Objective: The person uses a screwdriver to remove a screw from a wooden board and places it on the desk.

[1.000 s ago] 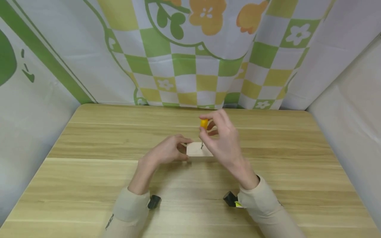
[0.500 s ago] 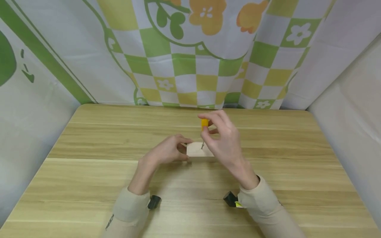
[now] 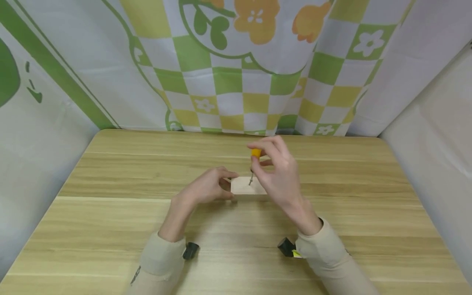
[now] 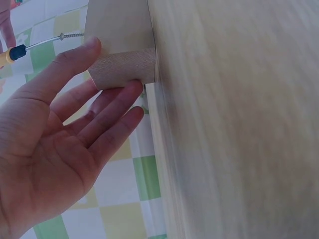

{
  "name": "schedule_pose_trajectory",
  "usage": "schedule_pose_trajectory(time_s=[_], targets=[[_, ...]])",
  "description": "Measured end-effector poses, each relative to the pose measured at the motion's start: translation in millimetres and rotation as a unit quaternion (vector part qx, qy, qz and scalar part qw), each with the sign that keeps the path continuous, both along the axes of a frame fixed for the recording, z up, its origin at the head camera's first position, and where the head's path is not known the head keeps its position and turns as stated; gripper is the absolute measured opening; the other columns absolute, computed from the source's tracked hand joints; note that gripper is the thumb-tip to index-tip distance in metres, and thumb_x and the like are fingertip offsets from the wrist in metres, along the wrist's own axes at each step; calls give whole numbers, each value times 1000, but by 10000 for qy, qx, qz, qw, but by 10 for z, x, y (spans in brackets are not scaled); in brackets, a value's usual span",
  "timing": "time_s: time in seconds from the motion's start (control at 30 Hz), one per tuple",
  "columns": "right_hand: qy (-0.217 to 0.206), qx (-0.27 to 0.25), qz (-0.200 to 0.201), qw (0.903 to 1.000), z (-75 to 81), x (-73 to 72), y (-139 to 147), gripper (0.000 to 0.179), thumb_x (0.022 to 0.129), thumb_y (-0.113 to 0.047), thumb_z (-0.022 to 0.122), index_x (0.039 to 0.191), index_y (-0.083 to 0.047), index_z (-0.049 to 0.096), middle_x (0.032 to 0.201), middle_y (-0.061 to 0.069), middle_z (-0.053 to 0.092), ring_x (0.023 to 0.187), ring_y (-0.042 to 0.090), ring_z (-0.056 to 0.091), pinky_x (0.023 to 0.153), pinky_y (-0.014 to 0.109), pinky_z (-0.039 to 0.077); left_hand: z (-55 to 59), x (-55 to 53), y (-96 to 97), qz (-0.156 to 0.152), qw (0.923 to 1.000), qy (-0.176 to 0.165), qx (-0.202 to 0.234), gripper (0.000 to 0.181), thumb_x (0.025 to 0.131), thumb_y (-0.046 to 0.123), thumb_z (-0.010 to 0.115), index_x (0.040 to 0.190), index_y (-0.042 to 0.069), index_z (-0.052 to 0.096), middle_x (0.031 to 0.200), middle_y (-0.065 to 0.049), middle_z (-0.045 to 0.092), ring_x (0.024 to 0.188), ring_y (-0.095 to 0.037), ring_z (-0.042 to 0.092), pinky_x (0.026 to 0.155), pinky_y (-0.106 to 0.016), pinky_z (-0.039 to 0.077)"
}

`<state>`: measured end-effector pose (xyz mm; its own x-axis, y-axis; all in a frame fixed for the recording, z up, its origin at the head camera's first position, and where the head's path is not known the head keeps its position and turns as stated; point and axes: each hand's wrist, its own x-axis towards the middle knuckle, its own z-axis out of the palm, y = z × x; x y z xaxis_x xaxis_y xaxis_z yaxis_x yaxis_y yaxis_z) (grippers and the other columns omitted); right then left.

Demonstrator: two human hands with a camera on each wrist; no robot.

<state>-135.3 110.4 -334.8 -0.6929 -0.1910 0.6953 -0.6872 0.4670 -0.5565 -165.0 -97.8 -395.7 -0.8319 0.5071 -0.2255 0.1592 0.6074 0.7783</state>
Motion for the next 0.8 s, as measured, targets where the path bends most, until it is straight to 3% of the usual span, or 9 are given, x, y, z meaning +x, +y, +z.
schedule_pose_trajectory(time_s=[0.3,0.43,0.67,0.8], targets=[[143,-253,105,9995,-21,-17,57,26,84,8,67,109,-1,69,109,13,60,88,20,66,66,25,61,9,7,17,-15,9999,62,-125,64,81,13,81,140,6,57,126,-12,60,113,-26,66,93,-34,57],[190,-283,81,9994,-20,-21,99,28,84,9,68,110,0,68,108,13,60,89,20,66,67,24,61,14,5,15,-159,9997,178,-99,63,80,14,82,138,3,58,124,-13,61,111,-26,67,92,-34,57],[192,-418,-8,9989,-6,-31,209,33,83,10,69,114,2,66,107,16,59,89,22,66,67,26,61,34,-3,50,-269,9962,673,-479,66,82,37,81,137,8,59,130,-7,62,123,-24,58,107,-42,47],[128,-432,-53,9990,-1,-45,262,33,83,10,70,114,2,66,107,15,60,89,21,66,66,29,61,50,-3,94,-292,9938,952,-485,60,87,39,76,138,11,59,138,-5,59,130,-24,54,111,-43,44]])
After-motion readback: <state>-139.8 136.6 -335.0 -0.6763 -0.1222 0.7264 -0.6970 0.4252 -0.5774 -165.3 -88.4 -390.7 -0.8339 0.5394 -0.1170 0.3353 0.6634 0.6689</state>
